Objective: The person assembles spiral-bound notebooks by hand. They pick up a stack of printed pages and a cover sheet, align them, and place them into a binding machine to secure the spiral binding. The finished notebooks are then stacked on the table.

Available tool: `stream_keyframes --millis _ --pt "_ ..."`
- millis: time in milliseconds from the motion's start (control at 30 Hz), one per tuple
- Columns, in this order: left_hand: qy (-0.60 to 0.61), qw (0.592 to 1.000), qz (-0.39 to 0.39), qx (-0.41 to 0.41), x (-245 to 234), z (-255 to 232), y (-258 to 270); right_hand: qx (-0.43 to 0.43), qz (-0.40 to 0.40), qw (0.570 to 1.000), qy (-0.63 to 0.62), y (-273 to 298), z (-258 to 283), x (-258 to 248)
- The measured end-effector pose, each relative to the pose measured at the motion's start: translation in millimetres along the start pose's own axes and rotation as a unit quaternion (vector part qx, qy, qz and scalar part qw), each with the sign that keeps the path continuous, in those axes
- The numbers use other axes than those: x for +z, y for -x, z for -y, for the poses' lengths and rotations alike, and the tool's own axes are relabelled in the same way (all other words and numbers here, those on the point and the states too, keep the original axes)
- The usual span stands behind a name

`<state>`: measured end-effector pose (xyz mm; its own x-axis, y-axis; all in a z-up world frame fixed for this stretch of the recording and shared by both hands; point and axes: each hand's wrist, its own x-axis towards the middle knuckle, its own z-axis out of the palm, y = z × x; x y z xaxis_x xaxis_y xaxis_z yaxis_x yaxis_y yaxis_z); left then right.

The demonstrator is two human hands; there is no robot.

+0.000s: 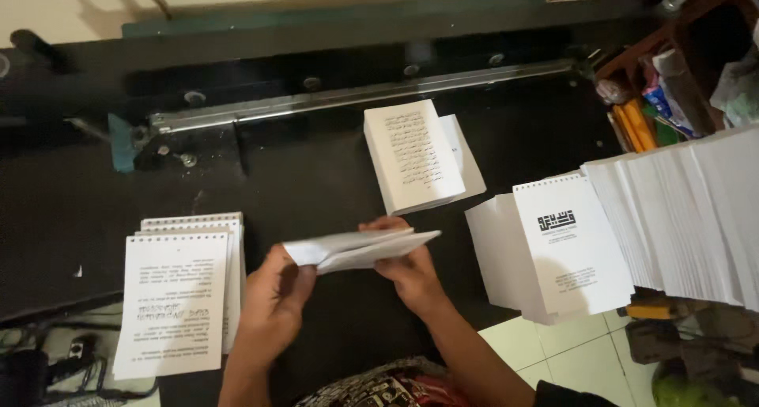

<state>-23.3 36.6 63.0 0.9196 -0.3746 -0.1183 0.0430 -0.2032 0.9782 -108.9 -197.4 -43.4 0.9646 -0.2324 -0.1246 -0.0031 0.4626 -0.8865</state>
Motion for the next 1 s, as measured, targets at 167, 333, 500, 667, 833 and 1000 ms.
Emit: stream_keyframes --millis 167,333,500,667,833,1000 --pt "0.135 0.989 0.061 -0.017 7 13 2 -0.083 0.034 0.988 0.124 -8 23 42" --pt "0.130 0.982 0.075 0.113 9 -12 6 -0.129 0.084 0.979 0.135 -4 36 49" --pt "-0.031 0.986 0.024 0.160 14 -3 3 -0.144 0.111 0.964 0.193 -5 61 64" --pt "0.039 0.977 -0.055 0.204 21 -5 1 -0.162 0.126 0.952 0.228 -12 60 66" --pt "0.118 0.982 -0.071 0.131 34 21 -16 -0.130 0.055 0.964 0.225 -25 35 69" --pt "0.098 0.983 -0.073 0.138 34 13 -19 -0.149 0.058 0.956 0.247 -26 42 71"
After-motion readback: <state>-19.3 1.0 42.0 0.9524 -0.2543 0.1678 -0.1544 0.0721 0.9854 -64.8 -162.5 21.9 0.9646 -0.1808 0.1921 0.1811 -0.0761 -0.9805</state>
